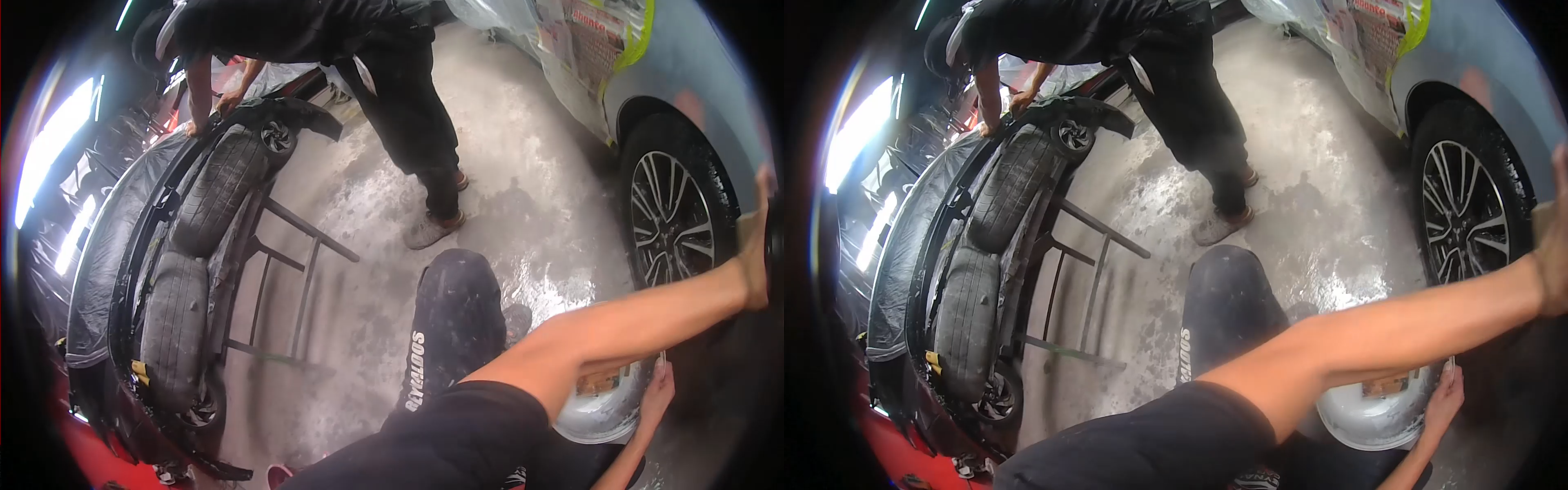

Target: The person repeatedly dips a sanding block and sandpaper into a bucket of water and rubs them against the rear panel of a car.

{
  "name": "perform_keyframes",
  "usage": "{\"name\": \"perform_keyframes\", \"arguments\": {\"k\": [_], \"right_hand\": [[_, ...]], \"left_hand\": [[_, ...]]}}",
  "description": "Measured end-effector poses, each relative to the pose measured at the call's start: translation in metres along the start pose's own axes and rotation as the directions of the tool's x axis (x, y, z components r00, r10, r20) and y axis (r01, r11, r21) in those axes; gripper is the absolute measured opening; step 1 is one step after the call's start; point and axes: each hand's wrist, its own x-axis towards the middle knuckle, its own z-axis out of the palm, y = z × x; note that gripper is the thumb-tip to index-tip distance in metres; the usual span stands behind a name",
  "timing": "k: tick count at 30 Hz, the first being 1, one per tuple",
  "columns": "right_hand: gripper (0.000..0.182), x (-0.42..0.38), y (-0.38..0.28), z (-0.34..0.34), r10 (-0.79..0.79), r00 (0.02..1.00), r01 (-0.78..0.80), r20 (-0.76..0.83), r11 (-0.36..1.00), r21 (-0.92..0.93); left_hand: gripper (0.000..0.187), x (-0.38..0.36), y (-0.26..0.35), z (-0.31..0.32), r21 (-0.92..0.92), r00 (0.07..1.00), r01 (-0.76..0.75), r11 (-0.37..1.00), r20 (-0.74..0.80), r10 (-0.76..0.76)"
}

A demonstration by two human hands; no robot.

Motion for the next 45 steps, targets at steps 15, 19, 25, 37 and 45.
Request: {"name": "perform_keyframes", "arguments": {"k": [15, 19, 25, 37, 45], "right_hand": [[0.042, -0.009, -0.06, -0.004, 0.087, 0.976, -0.115, -0.201, 0.984, -0.136], [0.041, -0.02, -0.074, -0.011, 0.111, 0.983, -0.131, -0.148, 0.982, -0.134], [0.037, -0.014, -0.064, -0.004, 0.071, 0.973, -0.102, -0.221, 0.986, -0.133], [0.034, -0.016, -0.067, -0.005, 0.03, 0.976, -0.065, -0.216, 0.986, -0.157], [0.033, -0.012, -0.069, -0.009, 0.047, 0.977, -0.078, -0.208, 0.987, -0.144]], "left_hand": [[0.044, 0.011, 0.024, 0.0, 0.043, 0.985, -0.111, 0.993, 0.139, 0.104], [0.04, 0.004, 0.026, 0.003, 0.083, 0.987, -0.144, 0.986, 0.088, 0.137], [0.04, -0.079, 0.021, -0.025, 0.088, 0.984, -0.059, 0.994, 0.171, 0.043], [0.05, -0.088, -0.008, -0.034, 0.088, 0.982, -0.076, 0.993, 0.178, 0.059], [0.038, 0.003, -0.004, -0.012, 0.069, 0.992, -0.119, 0.991, 0.05, 0.115]]}}
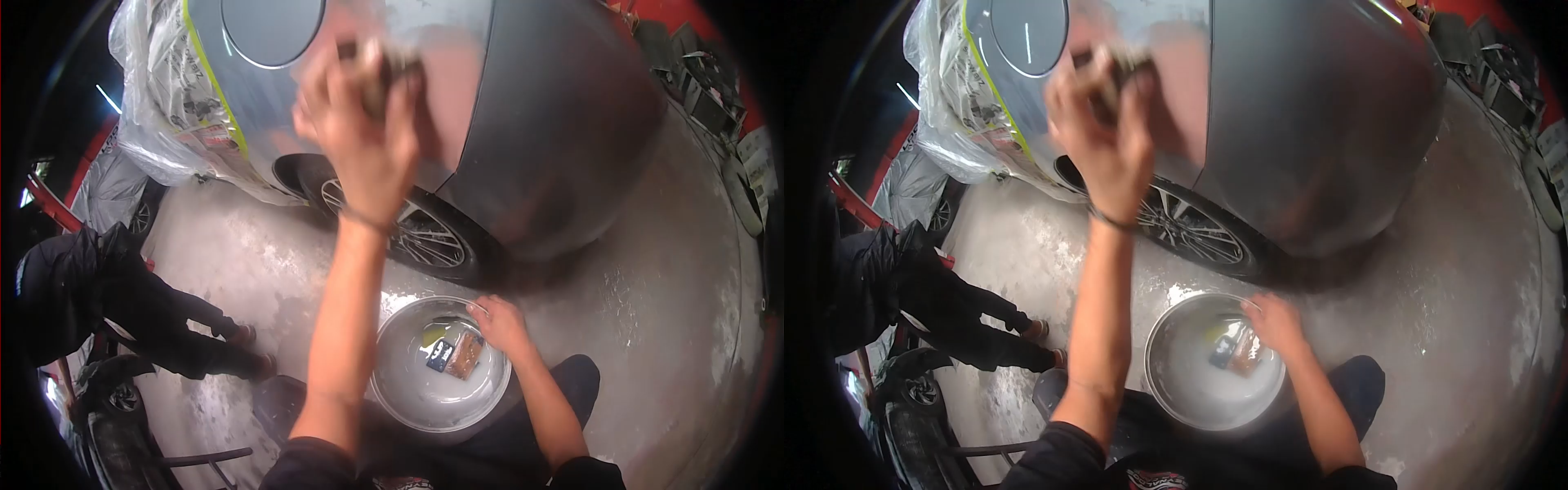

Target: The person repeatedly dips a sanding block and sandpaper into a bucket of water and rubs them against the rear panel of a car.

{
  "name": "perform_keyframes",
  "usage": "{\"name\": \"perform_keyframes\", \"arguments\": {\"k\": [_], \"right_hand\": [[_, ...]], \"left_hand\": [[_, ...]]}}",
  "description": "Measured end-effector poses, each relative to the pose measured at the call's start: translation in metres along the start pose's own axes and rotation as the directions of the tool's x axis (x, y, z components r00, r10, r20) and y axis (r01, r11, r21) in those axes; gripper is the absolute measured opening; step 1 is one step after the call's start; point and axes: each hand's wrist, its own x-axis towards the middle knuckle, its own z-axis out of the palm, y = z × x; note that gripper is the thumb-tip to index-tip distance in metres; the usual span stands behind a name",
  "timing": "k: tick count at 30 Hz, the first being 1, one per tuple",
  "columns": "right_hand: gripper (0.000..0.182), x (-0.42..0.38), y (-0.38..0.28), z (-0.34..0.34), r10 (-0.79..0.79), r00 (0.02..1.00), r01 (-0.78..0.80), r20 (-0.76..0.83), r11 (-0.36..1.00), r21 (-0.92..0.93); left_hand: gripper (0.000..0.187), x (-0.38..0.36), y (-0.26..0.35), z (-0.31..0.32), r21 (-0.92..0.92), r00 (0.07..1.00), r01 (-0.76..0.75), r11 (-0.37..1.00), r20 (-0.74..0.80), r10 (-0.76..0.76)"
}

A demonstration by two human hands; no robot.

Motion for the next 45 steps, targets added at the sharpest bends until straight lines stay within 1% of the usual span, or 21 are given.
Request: {"name": "perform_keyframes", "arguments": {"k": [1, 3, 6, 8, 9, 11, 13, 15, 17, 20, 23, 27, 30, 32, 34, 36, 38, 39, 41, 43, 45], "right_hand": [[0.032, -0.002, -0.001, 0.0, 0.0, 1.0, 0.0, -0.004, 1.0, -0.005], [0.032, -0.002, 0.001, 0.003, -0.012, 0.999, 0.012, -0.034, 1.0, 0.007], [0.033, -0.005, 0.011, 0.007, -0.019, 0.999, 0.021, -0.051, 0.999, 0.037], [0.034, -0.003, 0.006, 0.006, 0.001, 1.0, -0.001, -0.014, 0.999, 0.052], [0.034, -0.002, 0.004, 0.005, 0.008, 1.0, -0.008, 0.007, 0.999, 0.049], [0.034, -0.001, 0.0, -0.002, 0.014, 0.999, -0.016, 0.042, 0.999, 0.041], [0.034, -0.002, -0.004, -0.003, 0.039, 0.999, -0.04, 0.017, 0.999, 0.025], [0.035, -0.004, 0.0, 0.001, 0.036, 0.999, -0.036, -0.004, 0.999, 0.019], [0.035, -0.002, 0.01, 0.011, 0.016, 1.0, -0.016, -0.023, 1.0, 0.024], [0.035, -0.004, 0.005, 0.005, 0.038, 0.999, -0.038, -0.007, 0.999, 0.033], [0.037, -0.003, 0.001, -0.002, 0.05, 0.997, -0.054, 0.06, 0.997, 0.05], [0.037, -0.003, 0.002, -0.001, 0.029, 0.999, -0.031, 0.039, 0.999, 0.04], [0.037, -0.002, 0.007, -0.001, 0.001, 1.0, -0.002, 0.021, 0.999, 0.044], [0.036, -0.001, 0.013, 0.008, -0.006, 1.0, 0.005, 0.019, 0.999, 0.048], [0.036, -0.002, 0.006, 0.005, 0.032, 0.999, -0.034, 0.025, 0.997, 0.07], [0.036, -0.001, -0.002, -0.002, 0.063, 0.997, -0.067, 0.052, 0.994, 0.082], [0.036, 0.0, 0.0, 0.0, 0.072, 0.996, -0.076, 0.059, 0.994, 0.08], [0.037, -0.001, 0.001, 0.0, 0.077, 0.995, -0.081, 0.056, 0.994, 0.08], [0.038, -0.003, 0.001, -0.001, 0.083, 0.995, -0.086, 0.047, 0.994, 0.065], [0.039, -0.005, 0.001, -0.003, 0.086, 0.995, -0.089, 0.042, 0.995, 0.051], [0.04, -0.004, -0.001, -0.003, 0.091, 0.995, -0.093, 0.042, 0.994, 0.056]], "left_hand": [[0.039, -0.031, 0.0, -0.01, 0.081, 1.0, -0.008, 0.997, 0.024, 0.006], [0.042, -0.098, -0.002, -0.03, 0.089, 0.981, 0.122, 0.989, 0.143, -0.134], [0.043, -0.066, 0.0, -0.021, 0.067, 0.993, 0.017, 0.998, 0.117, -0.025], [0.038, 0.006, 0.014, -0.002, 0.053, 0.99, -0.108, 0.993, 0.097, 0.102], [0.041, 0.034, 0.018, 0.009, -0.06, 0.99, -0.127, 0.99, 0.06, 0.13], [0.041, 0.045, 0.025, 0.017, -0.067, 0.991, -0.129, 0.989, 0.021, 0.131], [0.041, 0.006, 0.028, 0.005, 0.036, 0.992, -0.08, 0.996, 0.096, 0.077], [0.044, -0.058, 0.031, -0.009, 0.067, 0.987, -0.065, 0.996, 0.153, 0.055], [0.045, -0.076, 0.028, -0.012, 0.054, 0.986, -0.045, 0.998, 0.162, 0.035], [0.047, 0.008, 0.031, 0.005, 0.119, 0.96, -0.247, 0.962, 0.169, 0.225], [0.035, 0.079, 0.023, 0.008, 0.012, 0.865, -0.47, 0.883, 0.207, 0.458], [0.038, 0.037, -0.011, -0.024, -0.019, 0.707, -0.642, 0.766, 0.373, 0.601], [0.035, 0.04, -0.011, -0.026, 0.049, 0.703, -0.67, 0.741, 0.363, 0.612], [0.035, 0.078, 0.001, -0.011, 0.072, 0.705, -0.689, 0.722, 0.299, 0.643], [0.037, 0.117, 0.014, -0.004, 0.078, 0.716, -0.665, 0.743, 0.349, 0.605], [0.037, 0.11, 0.01, 0.001, 0.093, 0.753, -0.62, 0.779, 0.35, 0.558], [0.039, 0.067, -0.005, -0.001, -0.041, 0.766, -0.596, 0.802, 0.271, 0.583], [0.039, 0.025, -0.008, -0.006, 0.02, 0.782, -0.602, 0.798, 0.221, 0.583], [0.033, -0.048, -0.016, -0.03, 0.068, 0.78, -0.576, 0.815, 0.344, 0.523], [0.033, -0.056, -0.027, -0.036, 0.05, 0.746, -0.62, 0.783, 0.347, 0.568], [0.035, -0.017, -0.022, -0.029, 0.084, 0.749, -0.631, 0.771, 0.324, 0.578]]}}
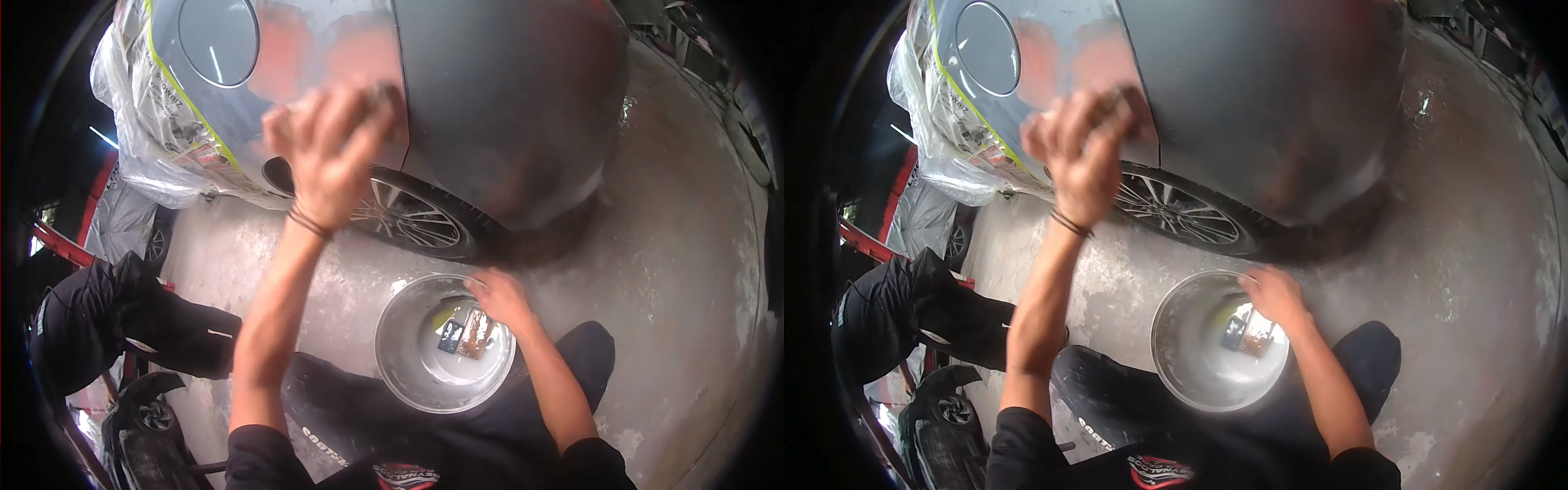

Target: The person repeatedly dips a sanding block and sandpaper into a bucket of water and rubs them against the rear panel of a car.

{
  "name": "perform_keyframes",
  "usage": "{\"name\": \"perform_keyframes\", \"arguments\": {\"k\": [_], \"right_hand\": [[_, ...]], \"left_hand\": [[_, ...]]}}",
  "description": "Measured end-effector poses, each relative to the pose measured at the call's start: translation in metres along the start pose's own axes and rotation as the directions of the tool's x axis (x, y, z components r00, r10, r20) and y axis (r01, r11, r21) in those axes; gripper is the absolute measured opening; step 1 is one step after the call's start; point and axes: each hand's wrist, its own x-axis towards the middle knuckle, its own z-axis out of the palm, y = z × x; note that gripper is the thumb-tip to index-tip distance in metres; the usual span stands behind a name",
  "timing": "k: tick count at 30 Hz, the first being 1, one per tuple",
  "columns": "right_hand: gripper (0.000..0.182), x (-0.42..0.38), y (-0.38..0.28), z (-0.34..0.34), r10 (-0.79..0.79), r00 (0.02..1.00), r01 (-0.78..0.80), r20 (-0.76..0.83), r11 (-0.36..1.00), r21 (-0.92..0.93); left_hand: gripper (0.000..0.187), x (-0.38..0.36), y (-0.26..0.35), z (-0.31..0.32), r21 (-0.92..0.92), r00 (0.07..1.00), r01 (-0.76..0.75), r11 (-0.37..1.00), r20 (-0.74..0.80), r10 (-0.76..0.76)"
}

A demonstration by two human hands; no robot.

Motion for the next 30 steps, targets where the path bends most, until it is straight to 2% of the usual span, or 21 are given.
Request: {"name": "perform_keyframes", "arguments": {"k": [1, 2, 3, 4, 6, 7, 8, 9, 10, 11, 12, 14, 15, 16, 18, 20, 22, 24, 25, 27, 30], "right_hand": [[0.04, 0.002, 0.001, 0.001, -0.003, 1.0, 0.003, -0.002, 1.0, -0.001], [0.04, 0.003, 0.003, 0.003, -0.003, 1.0, 0.003, 0.003, 1.0, -0.005], [0.04, 0.002, 0.005, 0.005, -0.003, 1.0, 0.003, 0.009, 1.0, -0.012], [0.041, 0.0, 0.004, 0.005, 0.015, 0.999, -0.015, 0.038, 1.0, -0.021], [0.041, 0.002, -0.002, -0.003, 0.037, 0.997, -0.035, 0.069, 0.999, -0.032], [0.041, 0.004, -0.003, -0.006, 0.027, 0.998, -0.025, 0.061, 0.999, -0.032], [0.041, 0.003, -0.002, -0.005, 0.018, 0.998, -0.016, 0.053, 0.999, -0.031], [0.041, 0.001, -0.002, -0.003, 0.011, 0.999, -0.009, 0.046, 0.999, -0.03], [0.041, 0.001, -0.002, -0.003, 0.012, 0.999, -0.011, 0.032, 1.0, -0.016], [0.042, 0.0, -0.003, -0.002, 0.015, 1.0, -0.015, 0.024, 1.0, -0.008], [0.042, 0.0, -0.002, -0.002, 0.025, 1.0, -0.025, 0.017, 1.0, 0.001], [0.042, 0.003, 0.003, 0.003, 0.016, 1.0, -0.016, 0.012, 1.0, -0.005], [0.043, 0.004, 0.003, 0.006, 0.012, 1.0, -0.012, 0.013, 1.0, -0.002], [0.043, 0.001, 0.004, 0.006, 0.013, 1.0, -0.013, 0.023, 1.0, -0.003], [0.043, 0.003, 0.002, 0.0, -0.001, 0.999, 0.001, 0.045, 1.0, -0.013], [0.042, 0.002, 0.006, 0.002, -0.042, 0.999, 0.043, 0.016, 0.999, -0.007], [0.041, -0.001, 0.005, 0.0, -0.057, 0.998, 0.057, 0.004, 0.998, -0.002], [0.039, -0.008, -0.003, -0.006, -0.035, 0.999, 0.035, 0.022, 0.999, -0.004], [0.039, -0.008, 0.0, -0.005, -0.039, 0.999, 0.039, 0.006, 0.999, 0.013], [0.038, -0.006, 0.008, 0.001, -0.029, 0.999, 0.031, -0.03, 0.999, 0.042], [0.036, -0.001, 0.007, 0.002, -0.017, 1.0, 0.017, -0.015, 1.0, -0.007]], "left_hand": [[0.032, 0.028, -0.015, 0.004, 0.025, 0.999, 0.033, 0.999, -0.038, -0.032], [0.035, 0.064, -0.04, 0.007, -0.151, 0.997, -0.012, 0.988, -0.083, -0.001], [0.035, 0.088, -0.046, -0.002, -0.015, 0.996, 0.086, 0.996, 0.04, -0.086], [0.033, 0.113, -0.034, 0.0, 0.007, 0.99, 0.093, 0.996, -0.111, -0.092], [0.032, 0.083, -0.029, 0.007, 0.03, 0.99, 0.136, 0.99, -0.04, -0.135], [0.026, 0.059, -0.012, 0.01, -0.035, 0.99, 0.087, 0.996, -0.112, -0.09], [0.026, 0.025, 0.011, 0.012, -0.064, 0.986, 0.132, 0.989, -0.09, -0.137], [0.029, -0.014, 0.032, 0.011, -0.041, 0.985, 0.172, 0.984, -0.018, -0.173], [0.044, -0.041, 0.047, 0.011, -0.076, 0.971, 0.237, 0.968, -0.014, -0.239], [0.039, -0.045, 0.043, 0.01, -0.063, 0.976, 0.217, 0.974, -0.002, -0.218], [0.034, -0.04, 0.038, 0.008, -0.055, 0.98, 0.199, 0.978, 0.013, -0.198], [0.038, -0.005, 0.015, 0.01, -0.101, 0.964, 0.259, 0.961, -0.033, -0.264], [0.038, 0.019, 0.0, 0.006, -0.039, 0.954, 0.298, 0.954, -0.012, -0.298], [0.042, 0.043, -0.012, 0.009, -0.125, 0.94, 0.328, 0.936, -0.053, -0.336], [0.045, 0.059, -0.009, 0.011, -0.24, 0.859, 0.475, 0.847, -0.08, -0.505], [0.044, 0.02, 0.014, 0.021, -0.187, 0.833, 0.504, 0.843, -0.152, -0.532], [0.044, -0.031, 0.061, 0.012, -0.14, 0.731, 0.678, 0.722, 0.026, -0.682], [0.044, -0.031, 0.071, 0.003, -0.109, 0.712, 0.701, 0.705, 0.053, -0.7], [0.045, -0.028, 0.06, 0.009, -0.095, 0.761, 0.646, 0.757, 0.007, -0.649], [0.04, 0.022, 0.028, 0.015, -0.187, 0.737, 0.654, 0.733, -0.063, -0.673], [0.037, 0.034, 0.011, 0.006, -0.237, 0.722, 0.655, 0.717, -0.084, -0.687]]}}
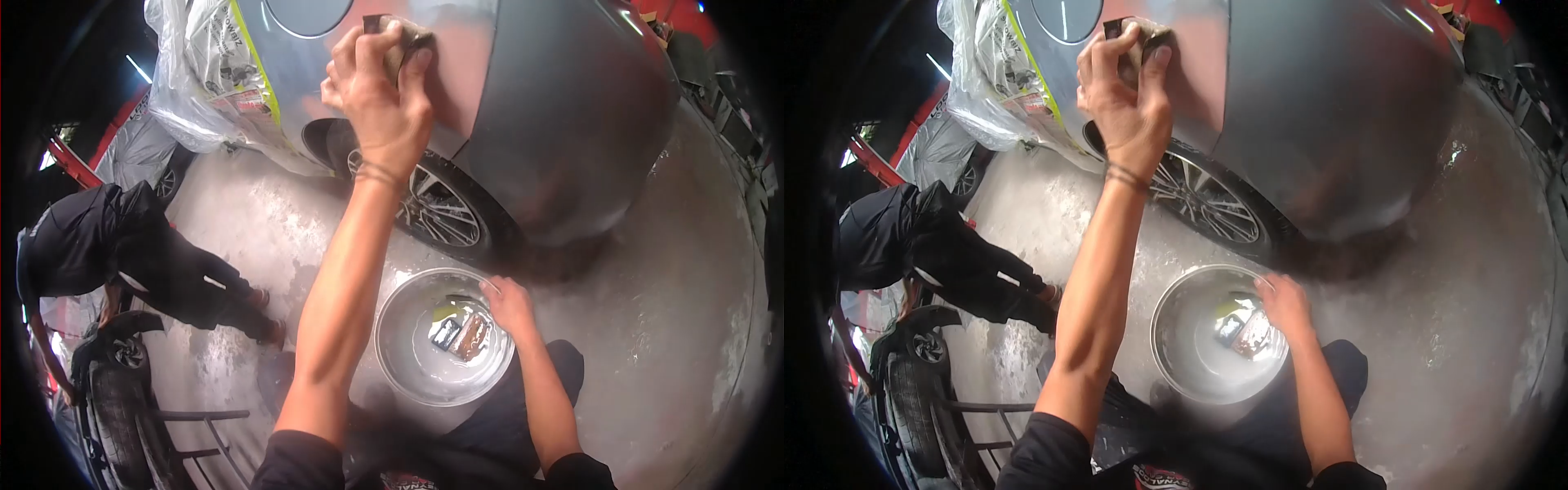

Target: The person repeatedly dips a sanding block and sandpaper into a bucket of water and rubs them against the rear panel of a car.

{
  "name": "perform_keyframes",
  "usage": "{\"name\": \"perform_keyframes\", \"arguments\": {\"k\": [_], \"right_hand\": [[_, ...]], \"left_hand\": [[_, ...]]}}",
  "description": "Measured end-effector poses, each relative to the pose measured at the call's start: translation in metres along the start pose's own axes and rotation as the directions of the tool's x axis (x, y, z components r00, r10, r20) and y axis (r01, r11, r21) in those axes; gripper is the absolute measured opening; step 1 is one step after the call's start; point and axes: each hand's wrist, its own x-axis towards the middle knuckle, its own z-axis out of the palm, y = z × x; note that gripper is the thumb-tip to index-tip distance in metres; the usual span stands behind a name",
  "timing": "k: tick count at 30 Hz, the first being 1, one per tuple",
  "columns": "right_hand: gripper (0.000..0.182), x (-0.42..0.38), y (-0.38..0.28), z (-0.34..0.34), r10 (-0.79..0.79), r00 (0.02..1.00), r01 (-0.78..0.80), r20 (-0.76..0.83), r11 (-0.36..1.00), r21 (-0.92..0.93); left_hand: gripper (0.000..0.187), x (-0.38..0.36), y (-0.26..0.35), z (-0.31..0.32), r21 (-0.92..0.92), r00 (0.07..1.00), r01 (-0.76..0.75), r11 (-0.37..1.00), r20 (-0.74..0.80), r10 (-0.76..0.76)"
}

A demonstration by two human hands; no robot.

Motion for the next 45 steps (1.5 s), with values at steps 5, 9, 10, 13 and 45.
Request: {"name": "perform_keyframes", "arguments": {"k": [5, 9, 10, 13, 45], "right_hand": [[0.035, 0.0, -0.013, -0.006, -0.192, 0.945, 0.233, -0.266, 0.963, 0.132], [0.028, -0.009, -0.035, -0.009, -0.345, 0.82, 0.438, -0.457, 0.892, 0.112], [0.027, -0.019, -0.046, -0.007, -0.322, 0.833, 0.438, -0.449, 0.88, 0.182], [0.041, -0.05, -0.055, 0.02, 0.013, 1.0, -0.031, 0.028, 0.459, 0.888], [0.037, -0.025, -0.129, 0.034, -0.025, 0.954, 0.225, 0.299, 0.717, -0.659]], "left_hand": [[0.042, -0.093, 0.014, -0.077, -0.261, 0.934, 0.269, 0.927, 0.306, -0.185], [0.05, -0.193, 0.028, -0.141, -0.295, 0.487, 0.848, 0.441, 0.761, -0.428], [0.051, -0.201, 0.027, -0.149, -0.242, 0.301, 0.951, 0.191, 0.861, -0.409], [0.048, -0.214, 0.008, -0.155, -0.324, 0.345, 0.937, 0.133, 0.92, -0.186], [0.08, -0.333, -0.094, -0.045, -0.045, 0.068, 0.854, 0.519, 0.997, -0.026]]}}
